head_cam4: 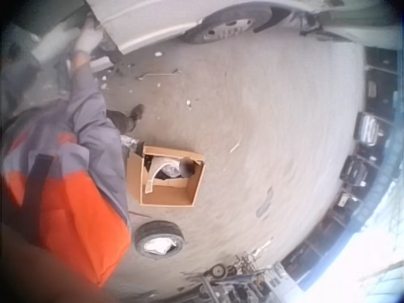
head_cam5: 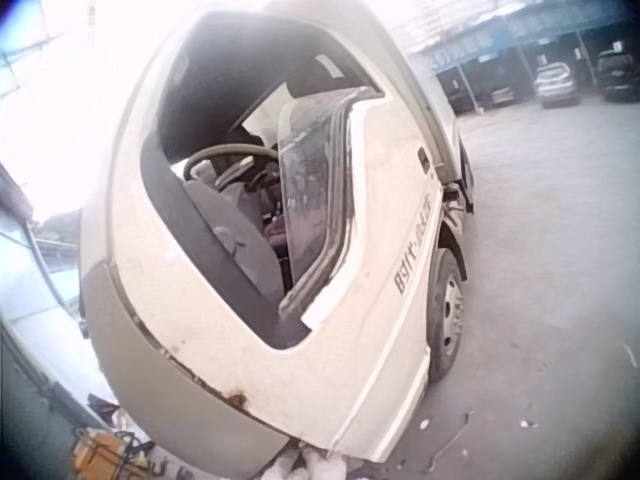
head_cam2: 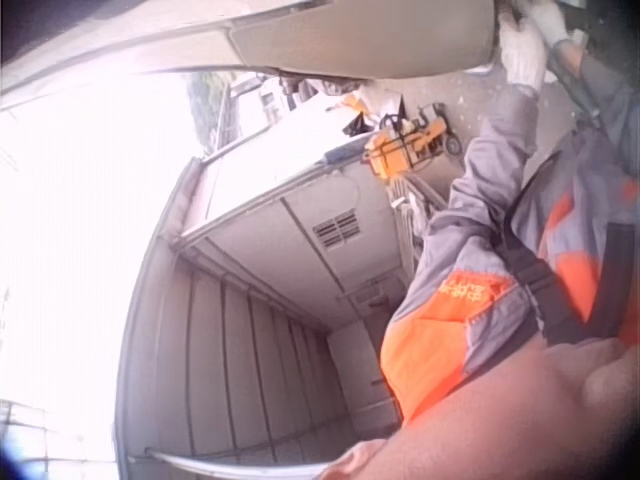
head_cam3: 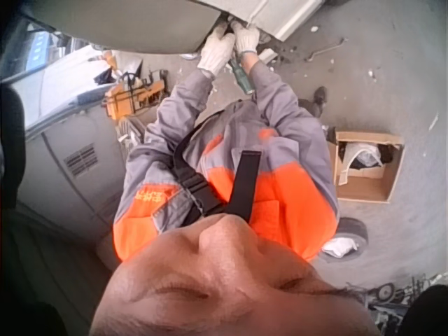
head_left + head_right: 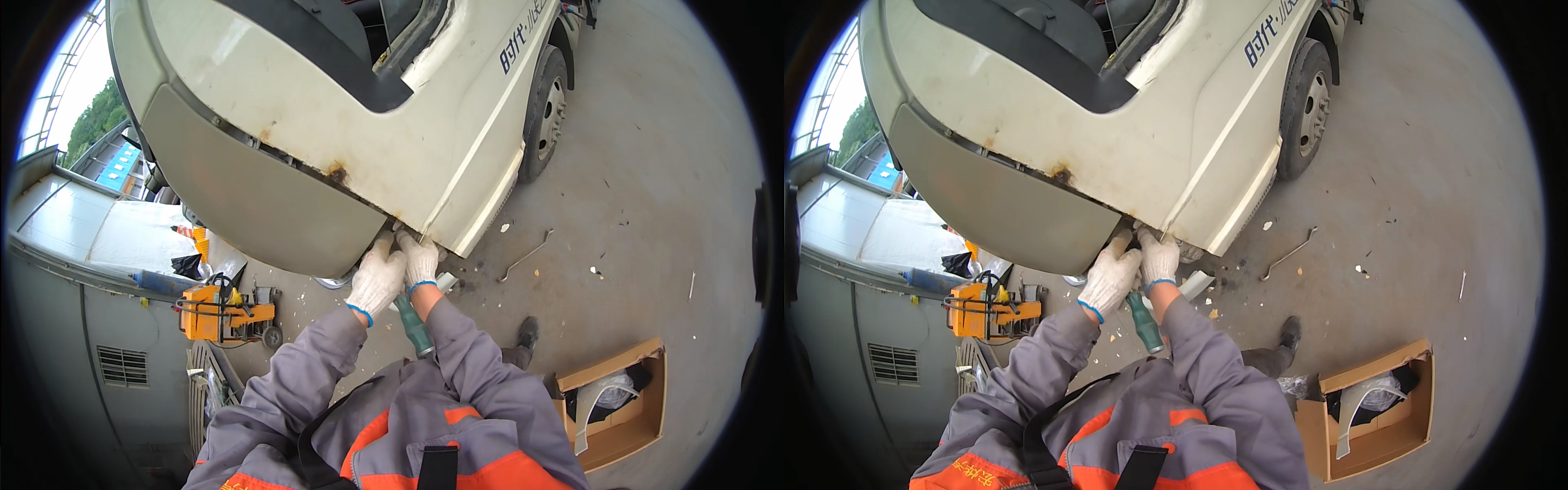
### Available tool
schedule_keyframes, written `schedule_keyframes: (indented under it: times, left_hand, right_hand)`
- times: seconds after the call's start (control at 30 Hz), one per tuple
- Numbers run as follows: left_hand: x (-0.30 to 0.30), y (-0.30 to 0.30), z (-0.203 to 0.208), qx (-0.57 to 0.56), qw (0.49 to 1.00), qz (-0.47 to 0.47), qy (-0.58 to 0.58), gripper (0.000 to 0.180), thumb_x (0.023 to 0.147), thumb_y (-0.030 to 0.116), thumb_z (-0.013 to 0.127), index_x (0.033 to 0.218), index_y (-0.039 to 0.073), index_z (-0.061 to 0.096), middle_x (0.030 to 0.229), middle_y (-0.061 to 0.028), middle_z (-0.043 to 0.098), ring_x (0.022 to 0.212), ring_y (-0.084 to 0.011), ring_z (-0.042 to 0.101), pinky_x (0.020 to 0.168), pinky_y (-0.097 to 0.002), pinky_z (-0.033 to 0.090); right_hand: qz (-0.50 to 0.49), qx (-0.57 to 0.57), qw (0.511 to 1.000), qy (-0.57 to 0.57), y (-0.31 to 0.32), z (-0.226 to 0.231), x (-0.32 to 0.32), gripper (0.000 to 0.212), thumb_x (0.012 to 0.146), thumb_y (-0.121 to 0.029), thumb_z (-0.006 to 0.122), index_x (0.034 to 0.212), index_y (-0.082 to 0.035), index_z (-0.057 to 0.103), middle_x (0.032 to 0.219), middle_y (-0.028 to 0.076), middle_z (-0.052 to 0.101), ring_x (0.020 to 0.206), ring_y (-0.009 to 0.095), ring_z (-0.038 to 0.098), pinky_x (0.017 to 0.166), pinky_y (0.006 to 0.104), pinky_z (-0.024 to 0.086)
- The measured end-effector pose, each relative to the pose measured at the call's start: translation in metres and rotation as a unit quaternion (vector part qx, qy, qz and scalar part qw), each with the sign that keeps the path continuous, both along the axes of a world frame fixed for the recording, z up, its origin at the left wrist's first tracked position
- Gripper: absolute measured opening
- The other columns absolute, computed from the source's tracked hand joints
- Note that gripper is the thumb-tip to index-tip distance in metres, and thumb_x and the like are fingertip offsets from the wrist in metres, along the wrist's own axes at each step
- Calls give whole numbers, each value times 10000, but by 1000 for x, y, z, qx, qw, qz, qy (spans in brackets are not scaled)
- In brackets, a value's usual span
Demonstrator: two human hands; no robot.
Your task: The person walks through a cluttered auto repair shop and approaches a white truck. They use a screwdriver and a socket wrench to work on the front bumper area, repeatedly inserting and turning tools in the same region.
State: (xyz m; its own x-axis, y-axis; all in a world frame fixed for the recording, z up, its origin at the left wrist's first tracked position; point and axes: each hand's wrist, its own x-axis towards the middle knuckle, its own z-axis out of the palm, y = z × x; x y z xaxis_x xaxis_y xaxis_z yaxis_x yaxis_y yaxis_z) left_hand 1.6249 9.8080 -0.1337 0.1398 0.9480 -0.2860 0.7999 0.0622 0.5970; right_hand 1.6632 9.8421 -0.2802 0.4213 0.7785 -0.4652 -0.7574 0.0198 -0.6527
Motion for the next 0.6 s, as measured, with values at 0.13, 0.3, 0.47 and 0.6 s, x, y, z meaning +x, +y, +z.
schedule_keyframes:
  times: [0.13,0.3,0.47,0.6]
  left_hand:
    - [2,-27,-12,-13,993,111,-25,595,934,248,535,1476,11,471,845,-159,678,682,-229,651,620,-342,518]
    - [10,-4,-48,158,983,54,80,519,934,244,492,1390,-4,495,866,-299,677,835,-431,683,730,-482,534]
    - [16,4,-43,118,973,16,199,418,952,249,495,1283,-2,541,965,-334,674,949,-496,656,825,-536,531]
    - [21,6,-39,109,958,-33,262,392,990,311,490,1195,-17,552,1043,-309,672,1035,-465,650,886,-535,521]
  right_hand:
    - [56,-72,988,-125,-1,-10,-11,381,859,-300,741,1033,39,727,922,187,749,827,296,679,768,387,523]
    - [153,-75,964,-204,5,-28,9,453,851,-348,738,1052,57,702,994,287,725,907,415,698,816,458,528]
    - [118,-67,957,-258,-8,-12,6,380,875,-273,748,1016,76,696,943,223,747,841,338,705,769,422,536]
    - [126,-40,979,-154,-7,-8,1,291,922,-233,717,967,55,715,901,188,761,765,254,706,731,359,539]
